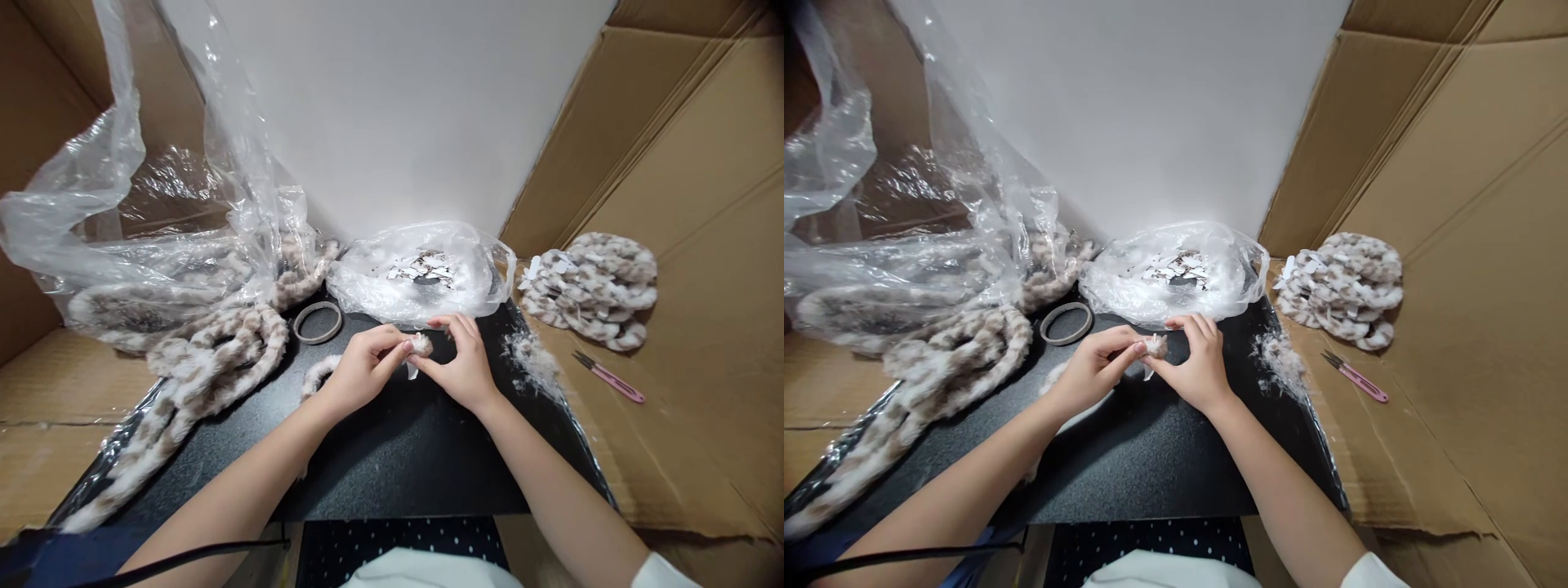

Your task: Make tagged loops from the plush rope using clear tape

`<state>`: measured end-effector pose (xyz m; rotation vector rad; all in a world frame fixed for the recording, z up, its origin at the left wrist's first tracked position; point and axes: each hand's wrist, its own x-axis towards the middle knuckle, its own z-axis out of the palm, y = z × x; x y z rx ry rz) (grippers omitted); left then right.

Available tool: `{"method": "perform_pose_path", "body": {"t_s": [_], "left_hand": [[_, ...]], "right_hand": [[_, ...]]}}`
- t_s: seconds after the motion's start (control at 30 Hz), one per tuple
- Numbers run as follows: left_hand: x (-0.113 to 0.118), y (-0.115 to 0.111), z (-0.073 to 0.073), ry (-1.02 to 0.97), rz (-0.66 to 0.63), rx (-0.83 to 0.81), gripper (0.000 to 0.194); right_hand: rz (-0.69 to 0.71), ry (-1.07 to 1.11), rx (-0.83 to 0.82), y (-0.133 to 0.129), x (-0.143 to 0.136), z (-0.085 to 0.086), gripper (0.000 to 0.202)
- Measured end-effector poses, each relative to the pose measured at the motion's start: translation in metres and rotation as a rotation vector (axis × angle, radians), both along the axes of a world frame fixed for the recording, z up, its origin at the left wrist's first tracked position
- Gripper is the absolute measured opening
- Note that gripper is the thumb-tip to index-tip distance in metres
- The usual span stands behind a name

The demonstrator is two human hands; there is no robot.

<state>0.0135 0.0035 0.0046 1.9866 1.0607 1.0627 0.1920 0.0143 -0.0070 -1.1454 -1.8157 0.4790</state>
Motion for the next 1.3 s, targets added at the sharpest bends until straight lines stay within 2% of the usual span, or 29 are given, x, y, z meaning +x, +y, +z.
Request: {"method": "perform_pose_path", "body": {"t_s": [0.1,0.2,0.47,0.6,0.8,0.97,1.07,1.17,1.3], "left_hand": [[0.000,-0.002,0.002,0.057,-0.042,0.087,0.025],[0.002,-0.003,0.000,0.074,-0.083,0.163,0.022],[0.004,-0.004,-0.003,0.051,-0.072,0.193,0.020],[0.007,-0.008,0.000,0.035,0.000,0.059,0.021],[0.009,-0.005,-0.005,-0.030,0.042,-0.164,0.030],[0.008,-0.002,-0.007,-0.200,-0.048,-0.510,0.032],[0.008,-0.002,-0.006,-0.231,-0.094,-0.673,0.035],[0.009,-0.003,-0.006,-0.226,-0.070,-0.625,0.034],[0.011,-0.005,-0.007,-0.147,0.001,-0.388,0.029]], "right_hand": [[0.155,-0.137,0.158,0.005,0.009,0.005,0.037],[0.279,-0.151,0.118,0.008,0.011,0.004,0.026],[0.289,-0.069,0.063,0.008,0.008,-0.004,0.019],[0.205,-0.113,0.216,0.009,0.007,-0.008,0.002],[0.137,-0.157,0.269,0.010,0.009,-0.015,0.013],[0.153,-0.262,0.322,0.011,0.015,-0.021,0.020],[0.161,-0.282,0.377,0.012,0.015,-0.021,0.018],[0.151,-0.227,0.420,0.014,0.014,-0.019,0.019],[0.146,-0.136,0.307,0.017,0.014,-0.014,0.023]]}}
